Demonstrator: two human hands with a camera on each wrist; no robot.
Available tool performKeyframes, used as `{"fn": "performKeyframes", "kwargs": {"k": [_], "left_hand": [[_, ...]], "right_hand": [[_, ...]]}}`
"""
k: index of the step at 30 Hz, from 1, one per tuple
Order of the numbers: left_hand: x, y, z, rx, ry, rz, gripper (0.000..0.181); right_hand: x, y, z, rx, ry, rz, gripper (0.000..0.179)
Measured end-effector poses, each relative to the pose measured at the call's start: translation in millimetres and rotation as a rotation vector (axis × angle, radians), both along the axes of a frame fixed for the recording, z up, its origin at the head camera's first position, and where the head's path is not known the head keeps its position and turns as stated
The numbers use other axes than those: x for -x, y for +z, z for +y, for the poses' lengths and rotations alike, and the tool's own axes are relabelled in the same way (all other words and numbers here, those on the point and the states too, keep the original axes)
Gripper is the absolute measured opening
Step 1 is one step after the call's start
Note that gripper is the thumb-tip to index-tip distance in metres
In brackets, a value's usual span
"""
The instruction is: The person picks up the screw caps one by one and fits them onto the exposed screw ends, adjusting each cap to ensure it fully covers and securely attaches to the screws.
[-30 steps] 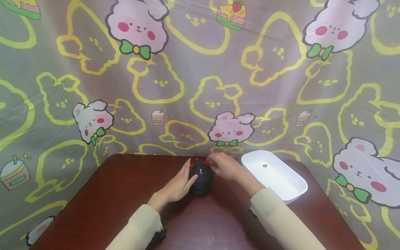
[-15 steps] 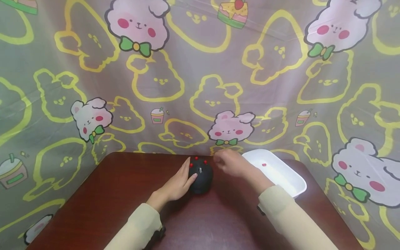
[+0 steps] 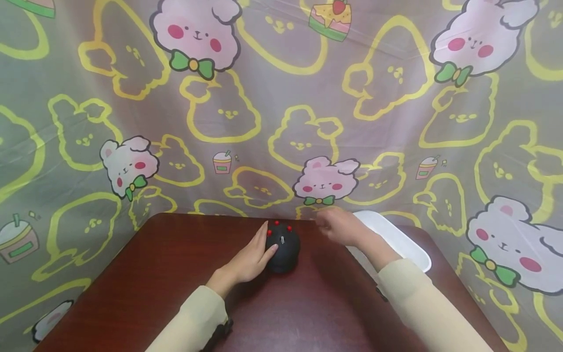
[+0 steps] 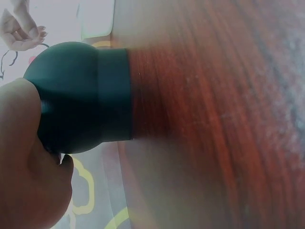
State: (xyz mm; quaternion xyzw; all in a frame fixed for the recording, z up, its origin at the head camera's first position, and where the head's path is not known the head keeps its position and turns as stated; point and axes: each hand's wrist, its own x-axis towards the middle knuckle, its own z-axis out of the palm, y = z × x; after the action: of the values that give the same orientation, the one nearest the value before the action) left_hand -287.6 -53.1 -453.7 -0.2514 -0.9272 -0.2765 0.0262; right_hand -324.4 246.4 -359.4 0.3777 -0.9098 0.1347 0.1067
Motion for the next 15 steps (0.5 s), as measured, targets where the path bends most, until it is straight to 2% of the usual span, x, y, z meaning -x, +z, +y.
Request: {"fn": "performKeyframes", "kwargs": {"k": [10, 15], "left_hand": [[0.8, 0.4, -0.2, -0.001, -0.006, -0.007, 0.086], [0.9, -0.4, -0.7, 0.006, -0.005, -0.008, 0.086]], "right_hand": [[5.0, 0.0, 24, -0.061, -0.068, -0.053, 0.014], [9.0, -2.0, 37, -0.065, -0.060, -0.049, 0.010]]}}
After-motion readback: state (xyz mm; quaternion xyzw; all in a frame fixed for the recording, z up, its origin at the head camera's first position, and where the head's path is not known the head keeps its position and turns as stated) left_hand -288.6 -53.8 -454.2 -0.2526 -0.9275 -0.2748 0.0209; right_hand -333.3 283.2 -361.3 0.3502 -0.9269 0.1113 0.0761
